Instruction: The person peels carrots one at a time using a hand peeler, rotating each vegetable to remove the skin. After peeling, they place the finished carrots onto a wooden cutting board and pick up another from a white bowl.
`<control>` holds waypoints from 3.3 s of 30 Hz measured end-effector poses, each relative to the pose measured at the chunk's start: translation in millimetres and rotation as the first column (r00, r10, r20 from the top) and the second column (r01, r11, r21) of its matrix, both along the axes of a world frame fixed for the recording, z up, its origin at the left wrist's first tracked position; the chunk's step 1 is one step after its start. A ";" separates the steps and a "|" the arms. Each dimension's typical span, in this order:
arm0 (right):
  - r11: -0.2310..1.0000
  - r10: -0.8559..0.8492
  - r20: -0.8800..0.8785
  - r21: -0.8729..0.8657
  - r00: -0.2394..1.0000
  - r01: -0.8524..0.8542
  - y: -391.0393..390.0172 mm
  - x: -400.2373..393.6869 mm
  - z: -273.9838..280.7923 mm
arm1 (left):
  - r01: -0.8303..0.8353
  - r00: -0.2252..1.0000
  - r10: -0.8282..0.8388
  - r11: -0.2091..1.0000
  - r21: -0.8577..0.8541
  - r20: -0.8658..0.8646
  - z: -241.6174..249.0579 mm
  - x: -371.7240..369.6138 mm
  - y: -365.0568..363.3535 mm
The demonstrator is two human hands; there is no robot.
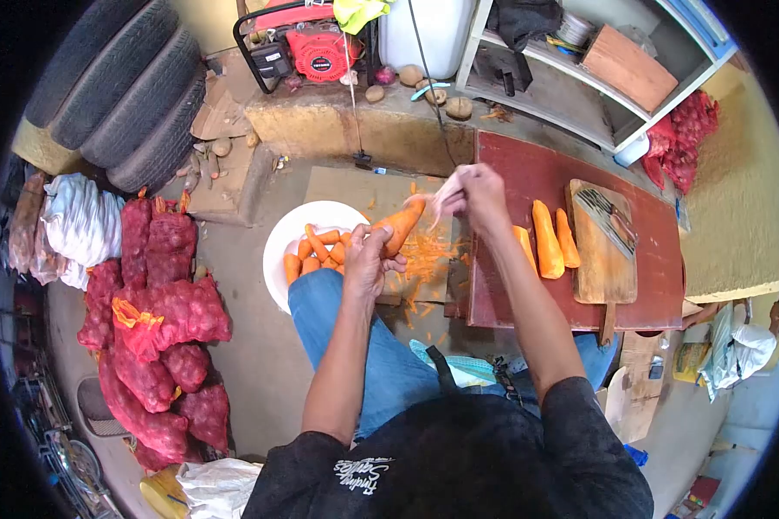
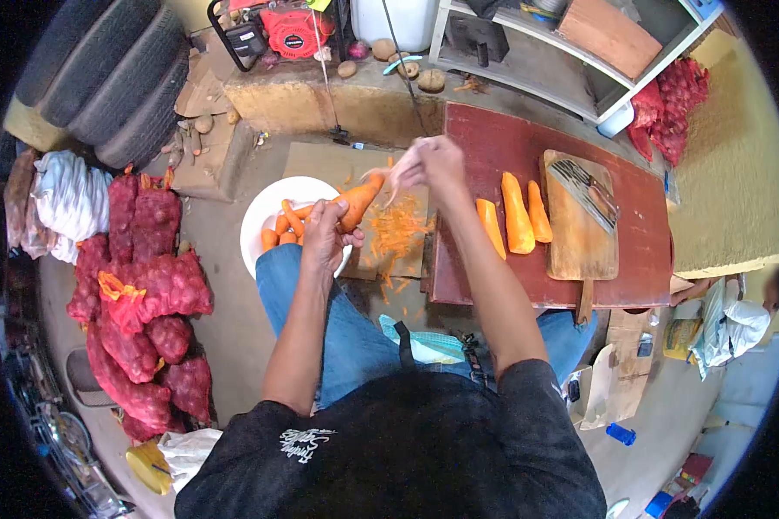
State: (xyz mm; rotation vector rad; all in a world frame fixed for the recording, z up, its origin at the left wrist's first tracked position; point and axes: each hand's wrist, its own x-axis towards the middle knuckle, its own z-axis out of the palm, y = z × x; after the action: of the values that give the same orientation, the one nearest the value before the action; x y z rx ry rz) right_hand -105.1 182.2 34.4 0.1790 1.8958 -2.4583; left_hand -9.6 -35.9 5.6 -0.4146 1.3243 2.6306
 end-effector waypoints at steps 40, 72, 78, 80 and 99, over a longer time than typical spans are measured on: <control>0.992 0.074 -0.143 -0.087 0.987 -0.087 15.4 3.4 -4.7 | 0.077 0.989 -0.102 0.974 0.213 0.107 -16.9 -4.8 -11.7; 0.976 0.068 -0.127 -0.198 0.990 -0.092 -0.6 29.0 -17.7 | 0.074 0.996 -0.081 0.988 0.138 0.046 -11.5 -8.9 -4.1; 0.983 0.078 -0.166 -0.154 0.983 -0.104 -11.2 26.4 -11.0 | 0.091 0.996 -0.093 0.994 0.060 0.016 -10.0 -10.8 -3.3; 0.989 0.018 -0.165 -0.140 0.986 -0.041 -7.1 22.4 -9.6 | 0.104 0.992 -0.113 0.984 0.142 0.057 -8.8 -10.2 -5.4; 0.992 0.106 -0.109 -0.055 0.988 -0.112 -5.5 17.4 -16.2 | 0.041 0.986 -0.069 0.983 0.179 0.154 -10.3 -14.5 -1.4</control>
State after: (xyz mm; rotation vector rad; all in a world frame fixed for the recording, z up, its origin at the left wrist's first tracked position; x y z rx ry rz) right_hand -87.7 176.7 18.2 -0.0573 1.8126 -2.4952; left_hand -24.0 -37.3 -4.7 -0.5410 1.0319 2.5791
